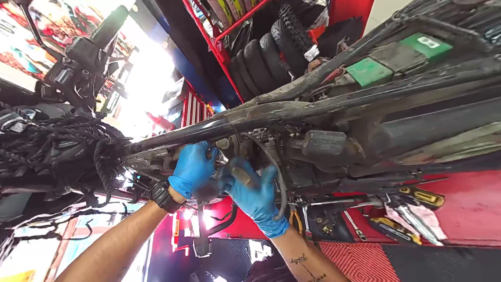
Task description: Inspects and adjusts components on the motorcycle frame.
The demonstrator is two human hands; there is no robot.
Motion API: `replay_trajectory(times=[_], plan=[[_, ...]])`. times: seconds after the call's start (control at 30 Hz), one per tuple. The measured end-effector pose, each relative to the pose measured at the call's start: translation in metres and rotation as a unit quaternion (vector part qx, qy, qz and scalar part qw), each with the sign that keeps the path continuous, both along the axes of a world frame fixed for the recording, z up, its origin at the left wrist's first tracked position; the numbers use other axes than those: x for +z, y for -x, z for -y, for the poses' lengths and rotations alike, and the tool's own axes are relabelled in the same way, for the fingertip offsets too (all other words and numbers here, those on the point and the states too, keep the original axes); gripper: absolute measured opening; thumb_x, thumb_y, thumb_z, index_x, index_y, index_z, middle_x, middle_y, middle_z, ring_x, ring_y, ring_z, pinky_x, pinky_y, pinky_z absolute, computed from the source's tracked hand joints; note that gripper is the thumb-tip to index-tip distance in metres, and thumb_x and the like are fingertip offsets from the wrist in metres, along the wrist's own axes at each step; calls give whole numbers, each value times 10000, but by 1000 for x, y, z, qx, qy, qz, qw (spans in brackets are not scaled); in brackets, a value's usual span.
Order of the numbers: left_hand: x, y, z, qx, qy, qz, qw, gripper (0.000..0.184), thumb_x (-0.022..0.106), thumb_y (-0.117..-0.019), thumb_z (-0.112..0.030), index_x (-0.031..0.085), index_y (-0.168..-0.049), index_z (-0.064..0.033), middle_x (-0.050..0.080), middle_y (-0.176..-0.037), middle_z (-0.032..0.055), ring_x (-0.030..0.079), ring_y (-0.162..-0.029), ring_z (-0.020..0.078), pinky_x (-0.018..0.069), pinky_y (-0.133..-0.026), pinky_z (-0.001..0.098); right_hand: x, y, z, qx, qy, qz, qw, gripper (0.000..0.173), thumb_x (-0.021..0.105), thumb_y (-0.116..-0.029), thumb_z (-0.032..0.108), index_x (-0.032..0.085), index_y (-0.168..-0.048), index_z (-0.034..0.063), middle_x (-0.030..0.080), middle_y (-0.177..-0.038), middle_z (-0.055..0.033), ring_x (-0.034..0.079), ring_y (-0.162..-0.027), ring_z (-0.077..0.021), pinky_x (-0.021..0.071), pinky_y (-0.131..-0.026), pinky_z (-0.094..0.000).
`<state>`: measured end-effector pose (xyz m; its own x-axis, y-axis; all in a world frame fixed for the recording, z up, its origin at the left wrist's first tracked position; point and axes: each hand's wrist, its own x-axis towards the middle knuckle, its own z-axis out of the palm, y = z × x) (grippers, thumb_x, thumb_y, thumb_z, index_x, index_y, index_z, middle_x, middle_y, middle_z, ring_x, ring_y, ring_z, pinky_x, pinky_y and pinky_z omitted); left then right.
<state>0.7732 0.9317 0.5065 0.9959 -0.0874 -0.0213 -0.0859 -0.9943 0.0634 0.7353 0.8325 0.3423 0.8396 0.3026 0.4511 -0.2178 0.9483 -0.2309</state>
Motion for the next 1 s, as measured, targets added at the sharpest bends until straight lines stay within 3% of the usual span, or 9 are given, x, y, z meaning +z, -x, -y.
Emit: replay_trajectory(times=[0.1, 0.2, 0.3, 0.43, 0.57, 0.7, 0.77, 0.9, 1.0], plan=[[-5, 3, -1, -2, -9, 18, 1000, 315, 534, -1021, -250, 729, -967, -8, 715, -874, 159, 706, -885, 299, 548, -818, 513, -10, 8, -10, 53, 56, 3, 997, 842, 410, -889, 836, 611, -1333, 150, 706, -1165, -54, 699, -997, -188, 598, -861, -371], [-5, 2, 2, 8, -17, 27, 999, 333, 526, -1033, -271, 725, -979, -9, 715, -877, 164, 707, -889, 307, 545, -818, 520, -4, 3, -8, 53, -11, -16, 998, 383, 500, -1072, 373, 674, -1233, 72, 714, -1058, -87, 702, -910, -181, 599, -822, -345], [6, -1, 0, -5, -40, -37, 999, 314, 541, -1040, -284, 718, -1012, -26, 709, -899, 153, 697, -903, 295, 537, -830, 529, 3, 2, -8, 45, -22, -54, 997, 280, 452, -1025, 50, 682, -1185, 45, 728, -1008, -96, 716, -838, -181, 615, -767, -341], [20, -8, 8, -7, -132, -102, 986, 233, 570, -1009, -228, 712, -1037, -46, 713, -919, 173, 702, -932, 361, 535, -812, 603, 11, 4, -12, 49, -29, -79, 995, 272, 447, -1042, 52, 681, -1182, 46, 740, -1052, -113, 741, -882, -219, 634, -801, -384], [15, -4, 9, 1, -131, -70, 989, 220, 594, -989, -215, 727, -973, -40, 714, -882, 181, 702, -909, 385, 529, -787, 616, 10, 20, -23, 23, 43, -42, 998, 286, 494, -1083, 306, 581, -1287, 126, 689, -1200, -60, 715, -989, -201, 616, -860, -386], [11, -4, 6, 5, -108, -38, 993, 269, 575, -1019, -251, 727, -946, -42, 712, -862, 168, 705, -892, 359, 534, -786, 596, 16, 2, 10, -36, 64, -89, 993, 502, 252, -1112, 398, 597, -1308, 91, 719, -1053, -93, 704, -866, -194, 603, -740, -337], [5, 0, 4, 7, -101, -24, 995, 255, 585, -1009, -237, 720, -929, -37, 705, -837, 172, 705, -867, 369, 534, -756, 603, 17, -1, 8, -30, 97, -100, 990, 406, 282, -1112, 229, 550, -1346, 34, 692, -976, -101, 690, -802, -191, 606, -709, -343], [10, 4, -5, 2, -41, -15, 999, 254, 603, -1022, -238, 746, -1028, -28, 721, -899, 189, 706, -882, 360, 537, -795, 624, 29, 4, 2, -47, 173, -37, 983, 216, 463, -1048, 71, 618, -1140, -48, 695, -974, -83, 703, -794, -158, 631, -723, -342], [6, 37, -19, -21, 24, 5, 999, 342, 598, -1013, -345, 719, -1024, -26, 682, -856, 117, 645, -770, 179, 533, -719, 458, 24, 30, 11, -110, 244, 44, 962, 180, 516, -974, -40, 659, -1063, -105, 677, -942, -78, 619, -739, -51, 550, -665, -224]])
